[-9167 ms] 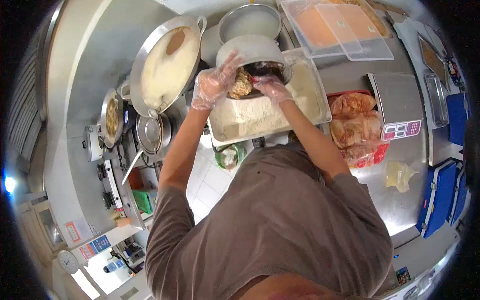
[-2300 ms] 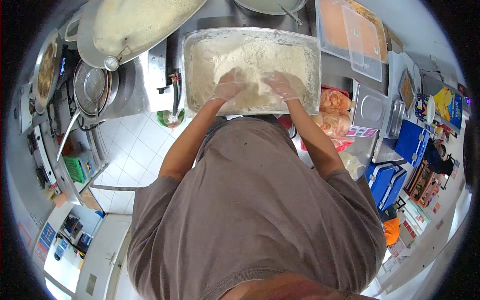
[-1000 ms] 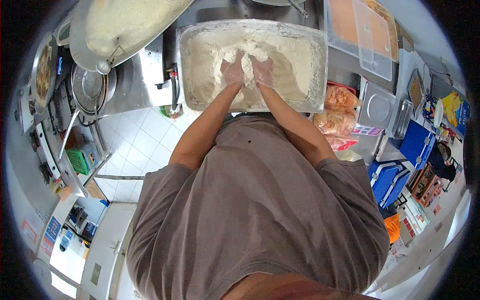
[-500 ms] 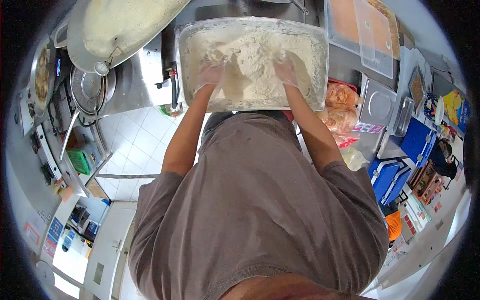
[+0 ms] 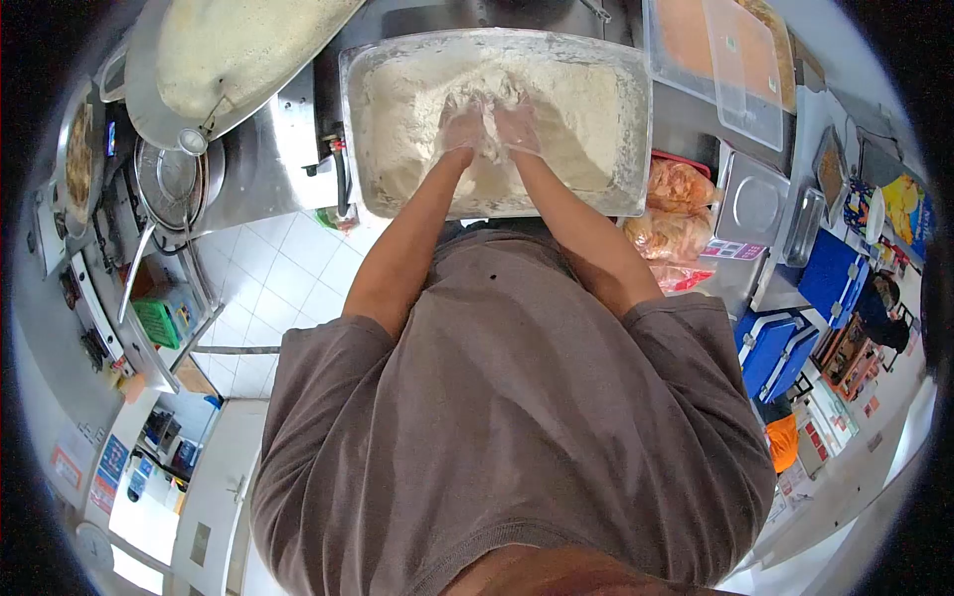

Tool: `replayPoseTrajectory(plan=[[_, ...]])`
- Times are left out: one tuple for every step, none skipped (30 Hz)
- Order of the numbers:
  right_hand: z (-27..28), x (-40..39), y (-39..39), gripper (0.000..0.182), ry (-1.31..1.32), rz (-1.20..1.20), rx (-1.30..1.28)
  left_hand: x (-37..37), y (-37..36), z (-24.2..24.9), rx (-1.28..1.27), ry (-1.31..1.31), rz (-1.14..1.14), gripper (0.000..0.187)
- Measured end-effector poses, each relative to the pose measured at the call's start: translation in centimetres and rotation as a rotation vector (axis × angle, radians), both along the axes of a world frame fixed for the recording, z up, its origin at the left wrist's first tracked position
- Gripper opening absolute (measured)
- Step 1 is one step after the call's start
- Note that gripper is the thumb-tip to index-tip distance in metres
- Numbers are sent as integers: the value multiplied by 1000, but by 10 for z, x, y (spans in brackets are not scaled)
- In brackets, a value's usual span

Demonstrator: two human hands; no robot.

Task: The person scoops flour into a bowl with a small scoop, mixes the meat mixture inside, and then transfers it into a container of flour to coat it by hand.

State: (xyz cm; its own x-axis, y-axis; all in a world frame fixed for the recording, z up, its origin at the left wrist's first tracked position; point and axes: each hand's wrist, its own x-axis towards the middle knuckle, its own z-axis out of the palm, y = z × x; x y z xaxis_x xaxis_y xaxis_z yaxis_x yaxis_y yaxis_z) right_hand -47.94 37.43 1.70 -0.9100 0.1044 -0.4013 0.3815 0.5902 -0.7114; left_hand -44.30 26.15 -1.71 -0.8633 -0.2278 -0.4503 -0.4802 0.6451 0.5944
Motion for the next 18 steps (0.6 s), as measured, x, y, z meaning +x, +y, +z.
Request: replayPoseTrajectory(plan=[[4, 1, 1, 65, -45, -16, 77, 0, 1, -7, -57, 45, 21, 57], [8, 4, 3, 64, -86, -9, 113, -1, 7, -14, 9, 81, 267, 58], [10, 5, 7, 64, -127, -2, 149, -2, 10, -16, 74, 116, 513, 59], [11, 5, 13, 63, -166, 6, 184, 0, 4, -35, 12, 91, 365, 59], [4, 4, 20, 61, -137, 47, 161, 6, -8, -69, -50, 69, 218, 59], [-11, 7, 30, 59, -110, 89, 136, 10, -20, -77, -92, 36, 122, 60], [-17, 10, 38, 57, -85, 131, 111, 13, -31, -78, -132, 10, 25, 61], [-24, 11, 44, 55, -58, 155, 202, 16, -42, -79, -152, -23, -21, 62], [-25, 9, 48, 53, -30, 177, 292, 19, -51, -67, -195, -9, -115, 64], [-32, 10, 58, 50, 23, 188, 263, 22, -59, -54, -238, 10, -206, 67], [-40, 10, 68, 48, 76, 200, 234, 30, -65, -33, -301, 73, -345, 70], [-59, 11, 85, 45, 155, 203, 83, 38, -71, -26, -413, 110, -427, 71], [-57, 7, 95, 44, 181, 280, 102, 47, -78, -24, -529, 151, -503, 71], [-55, 2, 105, 42, 210, 356, 119, 54, -84, -23, -696, 166, -522, 68], [-29, -11, 111, 41, 182, 504, 309, 60, -89, -36, -807, 208, -482, 65], [-12, -19, 117, 39, 151, 651, 500, 67, -94, -50, -914, 245, -434, 61], [-18, -21, 125, 38, 144, 575, 403, 65, -95, -42, -899, 219, -407, 60], [-22, -23, 129, 41, 153, 550, 398, 58, -89, -27, -837, 176, -372, 58]])
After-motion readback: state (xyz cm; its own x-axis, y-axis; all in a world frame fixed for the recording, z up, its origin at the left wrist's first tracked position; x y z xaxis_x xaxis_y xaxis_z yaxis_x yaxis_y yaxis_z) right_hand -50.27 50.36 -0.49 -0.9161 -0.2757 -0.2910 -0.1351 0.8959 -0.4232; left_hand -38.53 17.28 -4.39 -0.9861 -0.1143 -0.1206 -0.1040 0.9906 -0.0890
